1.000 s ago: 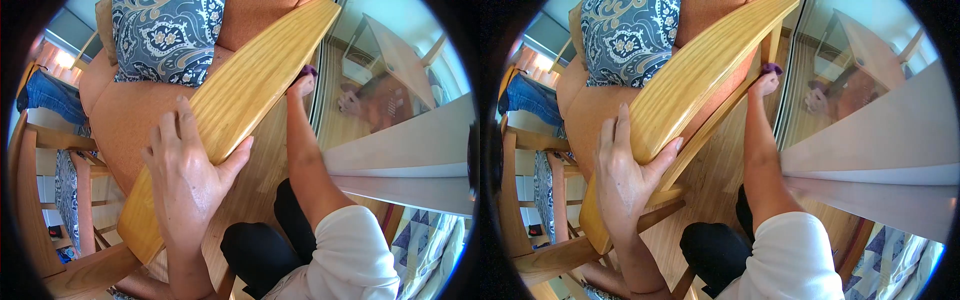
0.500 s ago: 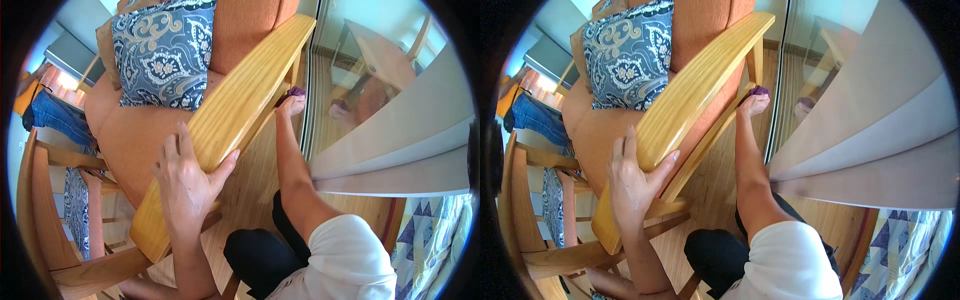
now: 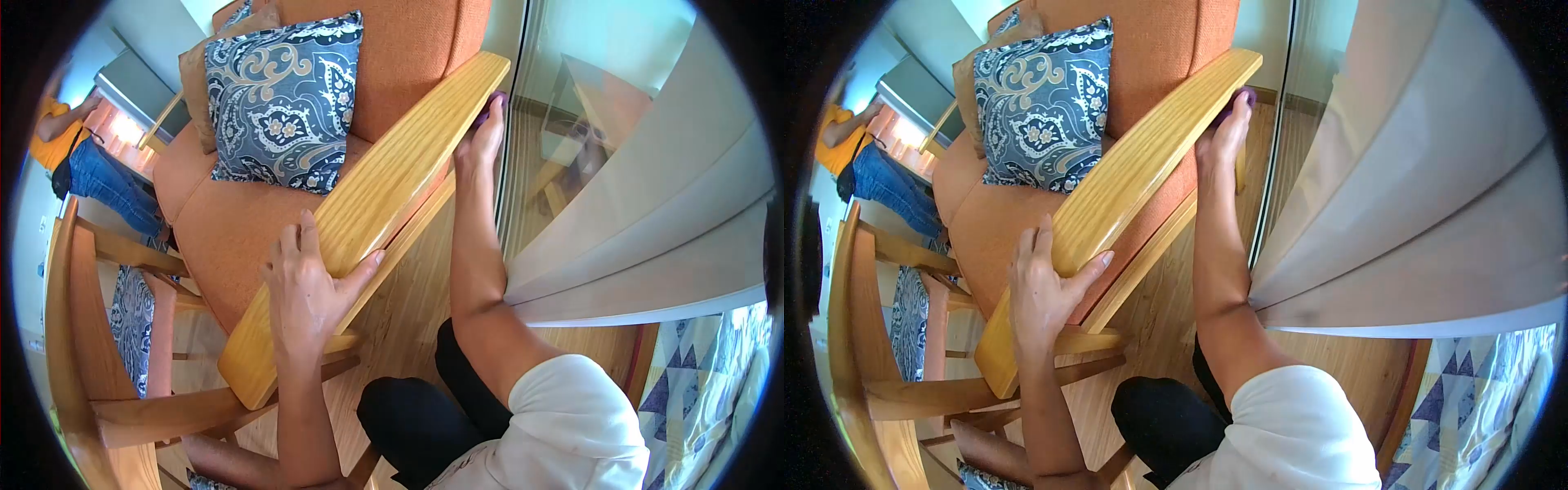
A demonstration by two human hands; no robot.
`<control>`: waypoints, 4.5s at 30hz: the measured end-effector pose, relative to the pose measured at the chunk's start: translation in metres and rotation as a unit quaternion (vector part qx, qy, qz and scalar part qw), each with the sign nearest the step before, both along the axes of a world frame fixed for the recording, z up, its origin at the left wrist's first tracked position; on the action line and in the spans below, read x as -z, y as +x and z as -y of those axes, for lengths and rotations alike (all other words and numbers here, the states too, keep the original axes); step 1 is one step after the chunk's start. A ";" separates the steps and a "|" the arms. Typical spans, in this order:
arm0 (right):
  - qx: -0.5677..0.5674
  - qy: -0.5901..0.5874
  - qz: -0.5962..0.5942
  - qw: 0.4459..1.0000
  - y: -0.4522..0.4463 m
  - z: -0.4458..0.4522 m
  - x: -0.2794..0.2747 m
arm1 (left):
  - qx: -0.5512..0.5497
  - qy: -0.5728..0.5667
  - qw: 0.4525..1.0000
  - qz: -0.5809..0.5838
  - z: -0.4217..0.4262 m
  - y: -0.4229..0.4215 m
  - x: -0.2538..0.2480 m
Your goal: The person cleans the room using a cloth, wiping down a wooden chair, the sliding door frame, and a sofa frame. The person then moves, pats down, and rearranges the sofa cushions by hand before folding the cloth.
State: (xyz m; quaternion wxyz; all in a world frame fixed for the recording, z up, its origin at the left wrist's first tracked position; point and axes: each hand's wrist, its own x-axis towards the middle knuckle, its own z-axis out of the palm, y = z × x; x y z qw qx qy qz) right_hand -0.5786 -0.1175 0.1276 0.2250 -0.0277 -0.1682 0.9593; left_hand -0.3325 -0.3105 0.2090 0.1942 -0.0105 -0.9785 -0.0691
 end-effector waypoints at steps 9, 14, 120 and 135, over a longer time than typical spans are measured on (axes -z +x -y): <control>-0.233 -0.001 0.020 0.972 0.245 0.125 -0.016 | -0.001 0.158 0.986 -0.057 0.011 -0.009 0.001; -0.404 0.383 -0.147 0.818 0.324 0.124 0.003 | -0.047 0.245 0.966 -0.066 0.021 0.001 -0.001; 0.268 0.500 0.476 0.672 -0.017 0.040 0.231 | -0.263 0.874 0.383 -0.143 0.063 0.180 0.008; 0.021 0.420 0.451 0.787 -0.007 0.011 0.242 | -0.268 0.859 0.426 -0.096 0.081 0.191 0.017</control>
